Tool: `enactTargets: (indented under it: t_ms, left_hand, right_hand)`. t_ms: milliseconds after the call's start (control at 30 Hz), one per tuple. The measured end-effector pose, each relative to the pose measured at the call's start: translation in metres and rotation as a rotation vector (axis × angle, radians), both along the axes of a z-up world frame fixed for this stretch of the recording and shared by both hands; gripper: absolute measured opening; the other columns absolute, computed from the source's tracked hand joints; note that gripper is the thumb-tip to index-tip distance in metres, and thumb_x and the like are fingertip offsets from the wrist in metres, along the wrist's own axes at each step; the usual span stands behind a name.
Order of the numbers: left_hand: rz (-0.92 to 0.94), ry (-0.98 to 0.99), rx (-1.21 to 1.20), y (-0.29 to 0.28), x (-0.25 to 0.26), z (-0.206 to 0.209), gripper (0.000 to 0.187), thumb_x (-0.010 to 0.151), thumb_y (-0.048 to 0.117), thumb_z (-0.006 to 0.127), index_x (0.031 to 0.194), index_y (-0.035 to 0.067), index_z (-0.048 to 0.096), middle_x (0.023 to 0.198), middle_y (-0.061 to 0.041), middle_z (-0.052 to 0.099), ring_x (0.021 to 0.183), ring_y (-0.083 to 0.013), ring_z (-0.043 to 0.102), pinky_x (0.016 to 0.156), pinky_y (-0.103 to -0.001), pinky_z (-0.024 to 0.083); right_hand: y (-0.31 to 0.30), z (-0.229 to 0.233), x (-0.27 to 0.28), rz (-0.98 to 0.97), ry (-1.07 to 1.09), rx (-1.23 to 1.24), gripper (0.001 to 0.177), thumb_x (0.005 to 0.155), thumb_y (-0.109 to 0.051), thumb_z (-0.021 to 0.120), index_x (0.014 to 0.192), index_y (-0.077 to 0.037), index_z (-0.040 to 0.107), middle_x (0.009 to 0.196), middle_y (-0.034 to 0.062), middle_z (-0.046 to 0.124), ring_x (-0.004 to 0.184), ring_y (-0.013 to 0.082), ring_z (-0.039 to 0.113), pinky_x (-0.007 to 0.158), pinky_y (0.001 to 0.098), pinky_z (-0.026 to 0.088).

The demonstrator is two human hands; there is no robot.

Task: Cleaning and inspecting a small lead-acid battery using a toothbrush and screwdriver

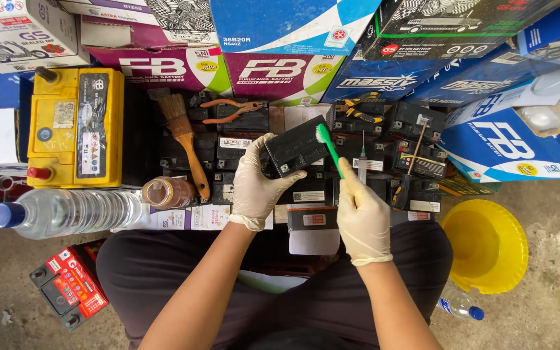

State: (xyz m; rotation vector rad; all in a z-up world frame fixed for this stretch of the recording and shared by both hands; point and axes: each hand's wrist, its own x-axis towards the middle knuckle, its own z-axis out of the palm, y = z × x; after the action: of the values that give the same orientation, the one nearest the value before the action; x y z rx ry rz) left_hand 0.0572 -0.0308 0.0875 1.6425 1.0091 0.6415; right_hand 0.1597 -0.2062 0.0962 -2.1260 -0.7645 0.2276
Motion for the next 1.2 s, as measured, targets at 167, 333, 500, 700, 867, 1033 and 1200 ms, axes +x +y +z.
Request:
enactTargets:
  t_ms: [167,333,500,700,867,1033,1200]
  left_hand:
    - [0.007,0.032,0.016,0.003,0.004,-0.001,0.097,0.051,0.037,0.102,0.136,0.016,0.059,0.127,-0.014,0.07,0.12,-0.0363,0.067,0.104,-0.049,0.054]
    - [0.005,0.071,-0.006,0.001,0.002,0.003,0.098,0.052,0.038,0.102,0.137,0.018,0.059,0.129,-0.012,0.069,0.12,-0.0353,0.067,0.105,-0.049,0.053]
    - [0.007,0.036,0.011,0.002,0.002,0.002,0.096,0.052,0.035,0.103,0.135,0.016,0.059,0.127,-0.014,0.07,0.12,-0.037,0.067,0.104,-0.049,0.053]
    - [0.006,0.025,0.015,0.002,0.002,0.005,0.095,0.052,0.033,0.102,0.135,0.015,0.06,0.127,-0.015,0.071,0.12,-0.0379,0.067,0.104,-0.049,0.053]
    - [0.002,0.063,0.017,0.001,0.001,-0.001,0.098,0.052,0.038,0.102,0.137,0.019,0.059,0.128,-0.011,0.07,0.122,-0.0338,0.067,0.105,-0.048,0.053]
    - [0.001,0.078,0.016,0.002,0.002,0.001,0.099,0.052,0.039,0.102,0.138,0.019,0.058,0.129,-0.011,0.07,0.122,-0.0339,0.066,0.106,-0.049,0.052]
    - [-0.018,0.096,0.015,0.004,0.002,0.003,0.097,0.052,0.037,0.102,0.137,0.02,0.059,0.127,-0.012,0.07,0.12,-0.0346,0.067,0.106,-0.049,0.052]
  right_hand:
    - [-0.006,0.008,-0.017,0.042,0.08,-0.002,0.044,0.103,-0.006,0.054,0.142,-0.023,0.065,0.114,0.019,0.075,0.085,0.024,0.071,0.084,0.0399,0.062]
    - [-0.002,0.012,0.001,0.076,0.072,-0.047,0.044,0.105,-0.004,0.053,0.145,-0.019,0.063,0.108,0.0219,0.074,0.08,0.0239,0.071,0.083,0.04,0.062]
    - [0.021,0.025,0.003,0.111,0.058,0.022,0.044,0.105,-0.004,0.051,0.147,-0.016,0.059,0.12,0.0246,0.071,0.103,0.0373,0.071,0.09,0.0505,0.06]
    - [0.008,0.016,-0.029,0.147,0.044,-0.054,0.046,0.101,-0.001,0.055,0.144,-0.016,0.063,0.099,0.0237,0.075,0.073,0.0291,0.073,0.068,0.0389,0.064]
    - [0.012,0.001,0.009,0.04,0.033,-0.015,0.041,0.105,-0.006,0.054,0.144,-0.016,0.063,0.112,0.0192,0.073,0.081,0.021,0.065,0.071,0.033,0.058]
    - [0.011,0.013,-0.004,0.006,0.167,0.003,0.041,0.108,-0.006,0.049,0.146,-0.017,0.06,0.112,0.018,0.075,0.057,0.0094,0.054,0.057,0.0235,0.054]
    - [-0.008,0.01,-0.013,0.036,0.11,-0.028,0.043,0.105,-0.002,0.05,0.145,-0.014,0.062,0.114,0.0213,0.074,0.069,0.0156,0.067,0.071,0.0307,0.062]
